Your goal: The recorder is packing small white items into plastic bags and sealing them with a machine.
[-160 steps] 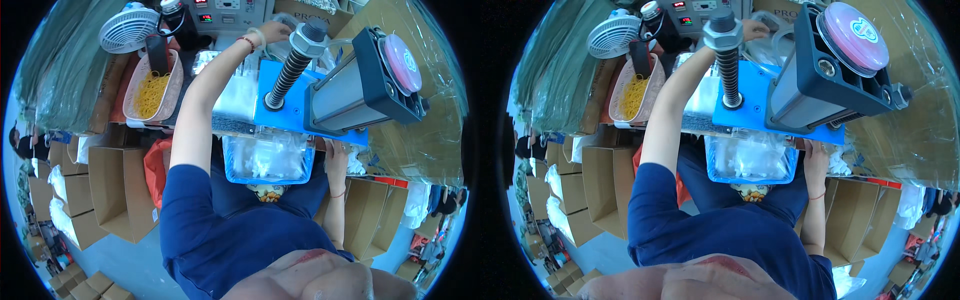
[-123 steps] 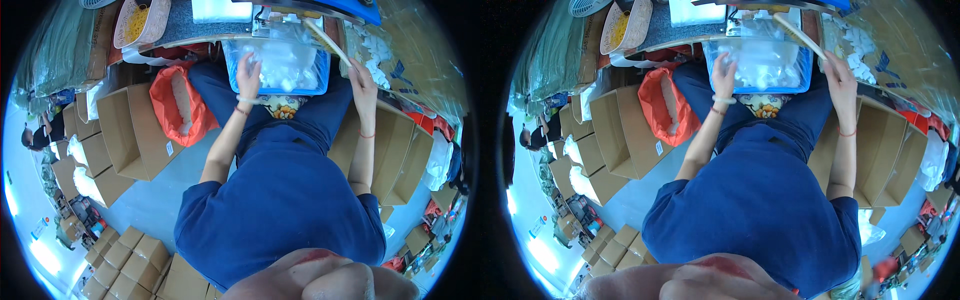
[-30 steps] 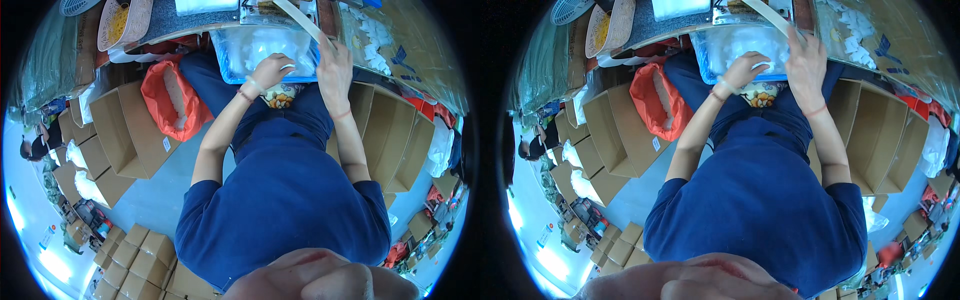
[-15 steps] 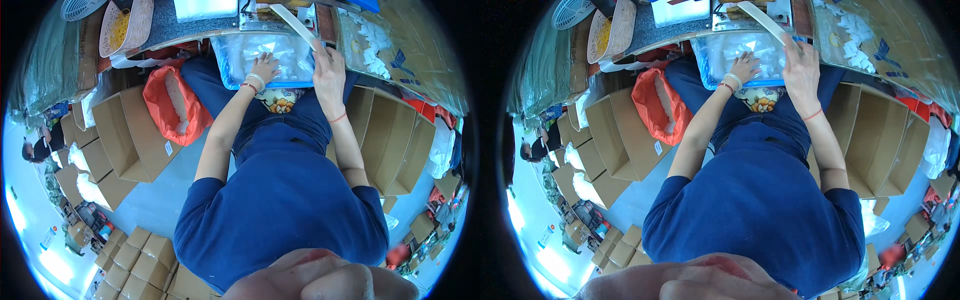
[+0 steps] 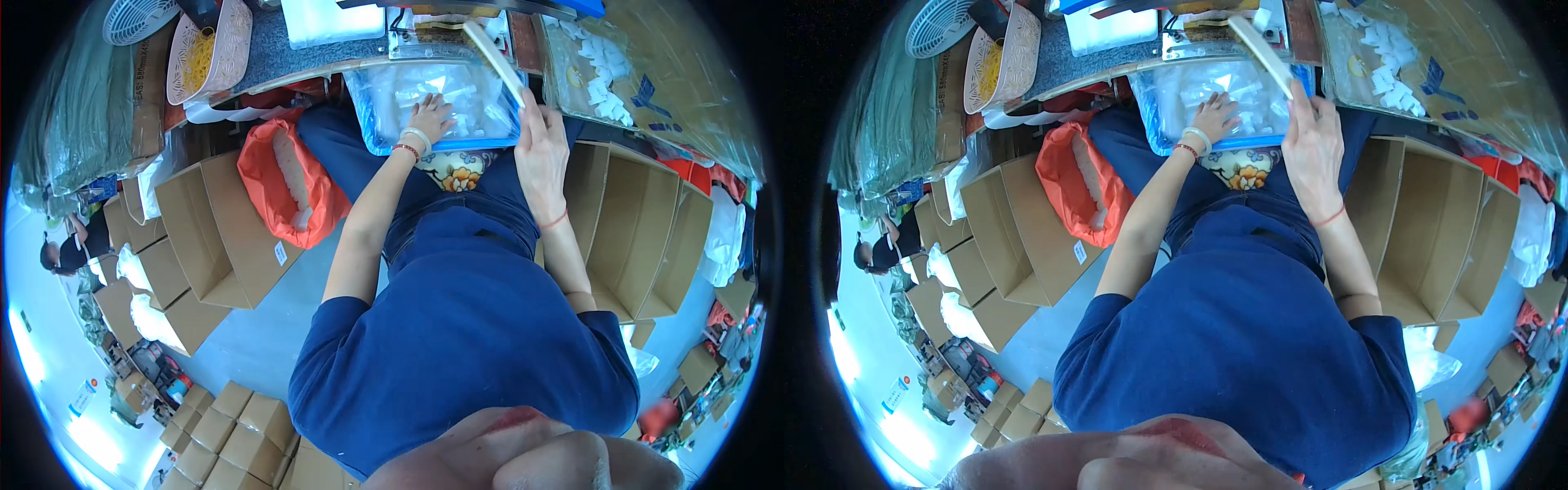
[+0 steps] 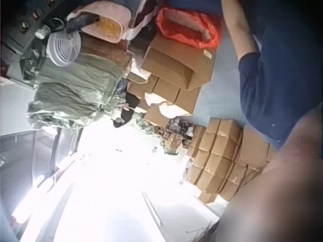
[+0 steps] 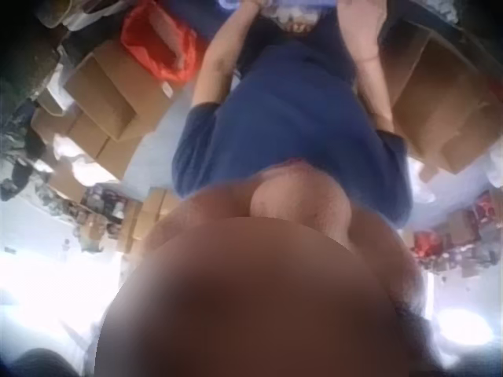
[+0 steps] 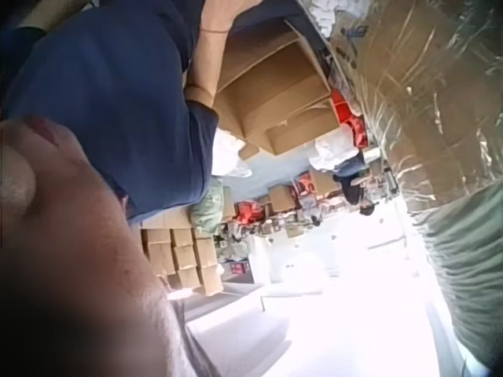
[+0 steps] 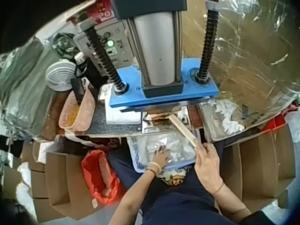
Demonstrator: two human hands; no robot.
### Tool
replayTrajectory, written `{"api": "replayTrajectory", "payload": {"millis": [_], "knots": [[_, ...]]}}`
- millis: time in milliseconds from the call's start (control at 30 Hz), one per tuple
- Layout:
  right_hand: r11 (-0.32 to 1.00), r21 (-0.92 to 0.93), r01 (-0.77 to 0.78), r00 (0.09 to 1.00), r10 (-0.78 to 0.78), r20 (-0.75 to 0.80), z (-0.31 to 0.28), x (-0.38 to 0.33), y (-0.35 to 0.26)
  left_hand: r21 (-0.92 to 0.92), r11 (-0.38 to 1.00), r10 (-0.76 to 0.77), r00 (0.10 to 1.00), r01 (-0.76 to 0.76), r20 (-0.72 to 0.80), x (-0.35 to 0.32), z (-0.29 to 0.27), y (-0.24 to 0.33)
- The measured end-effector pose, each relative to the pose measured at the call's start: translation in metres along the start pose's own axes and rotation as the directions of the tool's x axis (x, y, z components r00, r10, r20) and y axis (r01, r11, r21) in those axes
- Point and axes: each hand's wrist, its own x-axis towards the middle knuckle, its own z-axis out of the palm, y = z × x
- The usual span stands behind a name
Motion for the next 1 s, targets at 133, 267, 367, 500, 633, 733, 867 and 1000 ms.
{"api": "replayTrajectory", "payload": {"millis": [133,267,367,500,633,733,867,1000], "knots": [[0.991,0.124,-0.039,0.989,0.021,0.150,-0.010,-0.020,-0.002,0.003,1.000,-0.009,1.000,0.009,-0.006,-0.001,0.001,0.003],[0.993,0.120,-0.015,0.999,0.010,0.040,0.003,0.005,-0.002,-0.056,0.998,0.006,1.000,-0.005,0.014,-0.001,-0.004,0.004],[0.964,0.252,0.081,0.987,-0.112,0.114,0.006,0.001,-0.009,-0.129,0.989,0.067,0.995,-0.076,-0.071,-0.004,-0.002,-0.014],[0.876,0.439,-0.199,0.955,0.073,0.287,-0.022,-0.007,0.002,-0.282,0.942,0.028,0.882,-0.180,-0.470,-0.029,-0.037,0.009],[0.635,0.542,-0.551,0.830,0.348,0.436,-0.064,0.020,0.052,-0.362,0.927,-0.131,0.816,-0.101,-0.564,-0.063,-0.066,0.023],[0.562,0.629,-0.537,0.835,0.244,0.494,-0.046,0.064,0.071,-0.352,0.932,-0.159,0.779,-0.084,-0.606,-0.087,-0.081,0.010],[0.340,0.671,-0.659,0.737,0.112,0.667,0.006,0.125,0.078,-0.405,0.904,-0.384,0.669,0.134,-0.636,-0.121,-0.106,-0.005],[0.566,0.755,-0.333,0.789,-0.272,0.551,0.091,0.176,0.135,-0.022,0.948,-0.201,0.546,0.316,-0.813,-0.158,-0.110,-0.037]]}}
